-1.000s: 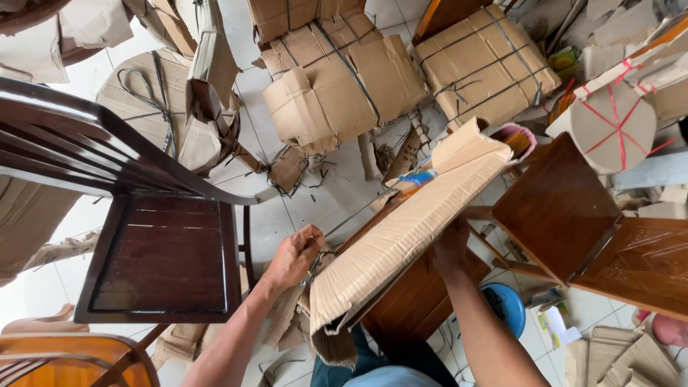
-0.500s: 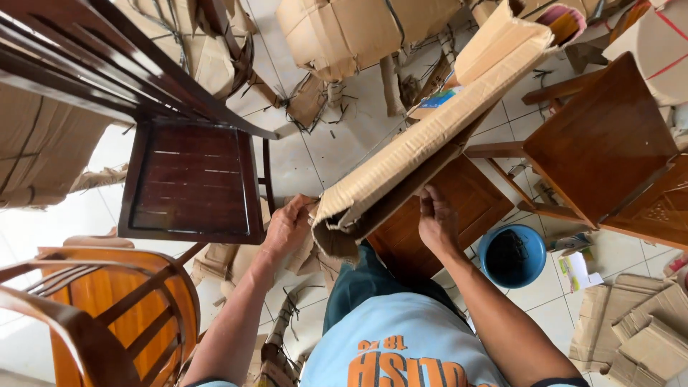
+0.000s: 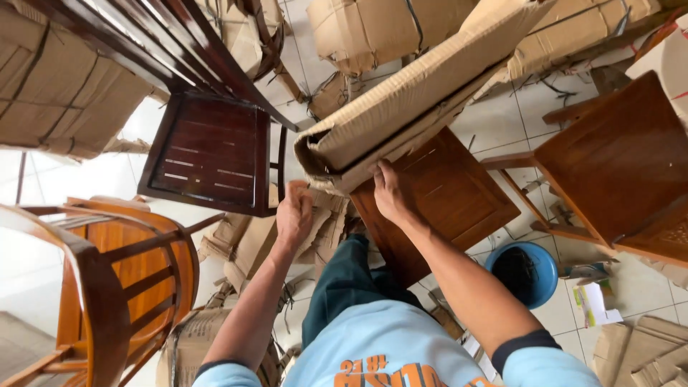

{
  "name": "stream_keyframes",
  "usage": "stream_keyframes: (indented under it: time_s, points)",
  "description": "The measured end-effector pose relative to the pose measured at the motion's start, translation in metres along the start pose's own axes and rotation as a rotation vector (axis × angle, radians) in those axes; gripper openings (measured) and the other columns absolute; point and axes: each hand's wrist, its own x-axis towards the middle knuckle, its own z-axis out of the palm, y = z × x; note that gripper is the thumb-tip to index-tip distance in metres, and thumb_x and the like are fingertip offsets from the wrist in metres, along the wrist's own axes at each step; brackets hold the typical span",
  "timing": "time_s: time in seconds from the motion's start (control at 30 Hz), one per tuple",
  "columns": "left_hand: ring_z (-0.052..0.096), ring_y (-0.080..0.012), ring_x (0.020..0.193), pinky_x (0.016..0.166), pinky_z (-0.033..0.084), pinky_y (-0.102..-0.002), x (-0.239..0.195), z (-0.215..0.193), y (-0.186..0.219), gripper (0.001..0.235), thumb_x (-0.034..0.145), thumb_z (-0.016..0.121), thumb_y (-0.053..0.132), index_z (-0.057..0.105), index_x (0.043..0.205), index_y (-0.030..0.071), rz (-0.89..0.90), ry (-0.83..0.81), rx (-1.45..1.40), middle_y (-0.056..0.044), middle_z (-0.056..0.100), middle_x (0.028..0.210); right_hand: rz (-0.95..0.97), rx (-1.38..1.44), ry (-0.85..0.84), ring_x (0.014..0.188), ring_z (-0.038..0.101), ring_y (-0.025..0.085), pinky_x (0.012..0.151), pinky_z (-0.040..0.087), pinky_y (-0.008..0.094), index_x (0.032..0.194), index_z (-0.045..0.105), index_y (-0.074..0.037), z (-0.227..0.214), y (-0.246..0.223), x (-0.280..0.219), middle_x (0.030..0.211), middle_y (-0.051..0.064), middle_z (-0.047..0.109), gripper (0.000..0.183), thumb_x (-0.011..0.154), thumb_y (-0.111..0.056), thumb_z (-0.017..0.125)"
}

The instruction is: The person sits on the floor and wraps a wooden chair with corrugated cardboard, securing it with black plastic ties. They adjust the chair position, fold the cardboard around the seat, and tie it in place.

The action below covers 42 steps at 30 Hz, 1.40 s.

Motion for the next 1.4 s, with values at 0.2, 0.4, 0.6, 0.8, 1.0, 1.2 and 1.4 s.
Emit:
stream_keyframes:
  time_s: [0.2,0.4,0.6,0.8,1.0,1.2,1.4]
  points:
    - [0.067,-0.0380,0.071,0.070,0.048,-0.053,0.003,-0.021,0.043,0.042,0.100,0.058,0.043,0.042,0.131,0.021,0.001,0.003,0.056,-0.012,0.063,0.064,-0.116,-0.065,0.070,0.087,0.075,0.037,0.069,0.060,0.047,0.113,0.065,-0.009,0.045,0.025,0.026,0.093,0.023,0.073,0.026,0.108,-0.021,0.043]
    - [0.072,-0.0405,0.083,0.077,0.057,-0.053,0.048,-0.033,-0.013,0.032,0.105,0.046,0.054,0.063,0.105,0.027,-0.044,0.087,0.197,-0.011,0.074,0.077,-0.098,-0.061,0.045,0.080,0.073,0.041,0.062,0.057,0.048,0.105,0.065,-0.009,0.105,0.081,0.068,0.085,0.023,0.071,0.025,0.104,-0.022,0.044]
    - [0.074,-0.0415,0.087,0.083,0.057,-0.056,0.039,-0.004,0.012,0.021,0.103,0.045,0.042,0.053,0.117,0.029,0.104,-0.260,0.386,-0.020,0.073,0.079,-0.033,-0.058,0.041,0.075,0.072,0.038,0.059,0.056,0.046,0.097,0.063,-0.009,0.061,-0.014,0.014,0.080,0.020,0.071,0.023,0.100,-0.024,0.046]
    - [0.073,-0.0455,0.093,0.086,0.053,-0.059,0.016,0.005,0.024,0.031,0.105,0.036,0.037,0.060,0.103,0.019,-0.030,-0.230,0.188,-0.025,0.074,0.086,-0.145,-0.213,0.008,0.063,0.072,0.030,0.048,0.052,0.033,0.079,0.068,-0.010,0.080,-0.024,-0.009,0.068,0.015,0.071,0.030,0.100,-0.023,0.049]
    - [0.069,-0.0453,0.089,0.071,0.054,-0.056,0.003,0.051,-0.016,0.015,0.099,0.050,0.022,0.062,0.096,0.014,0.103,-0.229,-0.027,-0.019,0.073,0.088,-0.247,0.019,-0.080,0.076,0.072,0.039,0.063,0.055,0.046,0.084,0.068,-0.005,0.092,-0.026,0.000,0.076,0.024,0.070,0.035,0.103,-0.027,0.049]
    - [0.072,-0.0392,0.084,0.070,0.057,-0.051,0.009,0.038,-0.030,0.025,0.096,0.054,0.027,0.073,0.094,0.012,0.156,-0.268,0.088,-0.016,0.075,0.083,-0.107,0.149,-0.129,0.076,0.070,0.042,0.067,0.055,0.050,0.079,0.066,-0.003,0.119,-0.003,0.012,0.076,0.024,0.071,0.042,0.103,-0.032,0.047]
    - [0.071,-0.0395,0.099,0.085,0.057,-0.051,-0.009,-0.043,0.063,0.034,0.090,0.061,0.021,0.067,0.120,0.004,0.125,0.091,-0.144,-0.021,0.071,0.107,-0.180,-0.069,-0.040,0.065,0.069,0.040,0.056,0.052,0.043,0.071,0.059,-0.007,0.120,-0.006,0.000,0.062,0.022,0.063,0.034,0.100,-0.023,0.049]
